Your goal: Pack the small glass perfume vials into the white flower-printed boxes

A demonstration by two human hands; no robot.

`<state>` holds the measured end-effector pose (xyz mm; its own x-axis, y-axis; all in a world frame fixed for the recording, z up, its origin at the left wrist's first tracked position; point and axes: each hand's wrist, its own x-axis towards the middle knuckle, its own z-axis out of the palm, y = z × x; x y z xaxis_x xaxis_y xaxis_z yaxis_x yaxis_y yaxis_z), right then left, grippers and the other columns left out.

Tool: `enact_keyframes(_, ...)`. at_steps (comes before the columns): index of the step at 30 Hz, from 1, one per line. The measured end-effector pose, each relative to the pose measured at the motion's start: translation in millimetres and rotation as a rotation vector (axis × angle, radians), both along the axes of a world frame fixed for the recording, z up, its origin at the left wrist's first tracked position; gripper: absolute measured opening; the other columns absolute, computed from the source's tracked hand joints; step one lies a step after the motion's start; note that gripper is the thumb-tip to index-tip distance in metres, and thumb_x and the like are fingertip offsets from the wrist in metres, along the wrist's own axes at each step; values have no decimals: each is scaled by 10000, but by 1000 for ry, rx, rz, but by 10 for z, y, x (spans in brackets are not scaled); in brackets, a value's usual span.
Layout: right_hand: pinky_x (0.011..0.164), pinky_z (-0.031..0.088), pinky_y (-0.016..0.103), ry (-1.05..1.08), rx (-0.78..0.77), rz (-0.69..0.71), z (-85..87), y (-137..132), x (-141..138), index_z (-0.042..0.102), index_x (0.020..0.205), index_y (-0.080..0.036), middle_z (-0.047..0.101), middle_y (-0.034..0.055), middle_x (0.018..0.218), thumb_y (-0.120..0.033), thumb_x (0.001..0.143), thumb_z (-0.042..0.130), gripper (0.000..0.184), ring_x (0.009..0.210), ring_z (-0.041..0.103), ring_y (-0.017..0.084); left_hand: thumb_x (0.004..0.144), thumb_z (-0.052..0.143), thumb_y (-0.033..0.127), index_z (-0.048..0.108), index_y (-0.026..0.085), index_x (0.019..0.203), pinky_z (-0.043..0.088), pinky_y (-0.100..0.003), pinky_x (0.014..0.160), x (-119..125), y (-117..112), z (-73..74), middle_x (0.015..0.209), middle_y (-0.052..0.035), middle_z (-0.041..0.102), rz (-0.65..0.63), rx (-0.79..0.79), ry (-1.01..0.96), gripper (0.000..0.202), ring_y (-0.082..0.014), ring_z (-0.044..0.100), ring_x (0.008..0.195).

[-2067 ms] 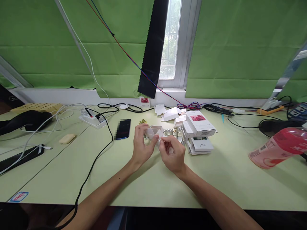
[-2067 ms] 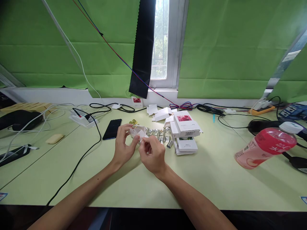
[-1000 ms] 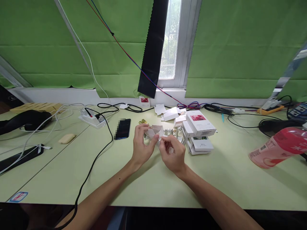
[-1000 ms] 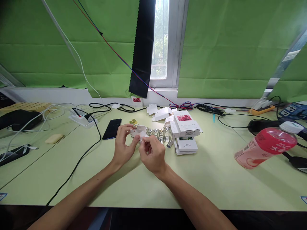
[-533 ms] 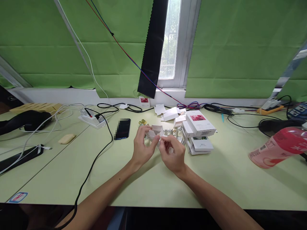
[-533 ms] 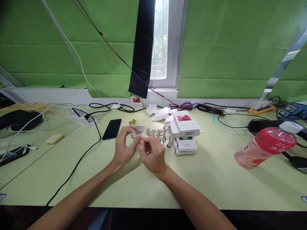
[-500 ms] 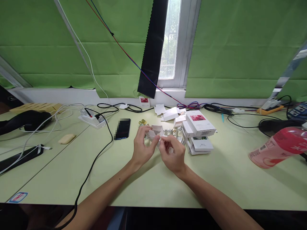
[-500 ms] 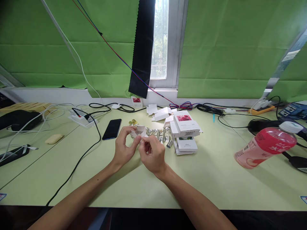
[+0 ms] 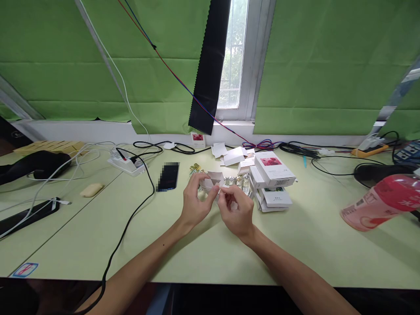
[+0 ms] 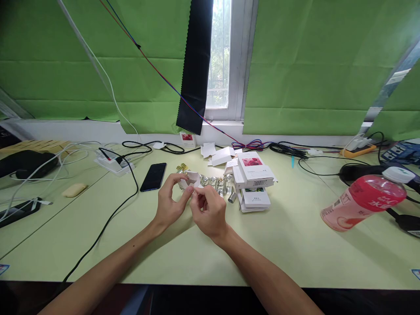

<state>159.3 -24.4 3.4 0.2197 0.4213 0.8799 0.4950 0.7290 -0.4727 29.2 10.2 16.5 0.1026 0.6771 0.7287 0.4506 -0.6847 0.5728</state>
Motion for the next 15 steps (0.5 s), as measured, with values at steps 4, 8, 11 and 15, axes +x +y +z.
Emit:
enact_keyframes(4, 455, 417, 209, 4, 3, 3, 7, -2, -1, 614, 893, -203, 547, -45, 645, -112, 905, 563, 105, 493, 480, 83, 924, 622, 351, 587, 222, 981, 500, -336, 780, -2, -2, 3, 927, -32, 633, 4, 16, 20, 145, -188, 600, 854)
enact_keyframes(8, 454, 416, 211, 1, -2, 0, 9, -3, 0, 613, 891, -203, 542, -44, 643, -120, 910, 554, 103, 491, 475, 84, 929, 615, 357, 592, 225, 980, 508, -347, 789, -7, -1, 3, 949, -40, 647, 9, 19, 27, 143, -197, 610, 873)
enact_keyframes(11, 457, 416, 211, -6, -6, -3, 9, -5, 2, 605, 888, -204, 537, -44, 643, -121, 913, 553, 101, 494, 474, 84, 934, 607, 342, 591, 224, 978, 508, -345, 795, -8, 0, 1, 952, -41, 643, 1, 20, 27, 127, -196, 610, 880)
enact_keyframes(15, 461, 412, 212, -8, -3, 5, 4, -3, 7, 599, 888, -203, 532, -45, 645, -106, 905, 556, 107, 498, 471, 86, 951, 584, 324, 591, 223, 973, 503, -340, 798, -7, 1, -2, 941, -38, 635, -7, 15, 19, 103, -191, 602, 882)
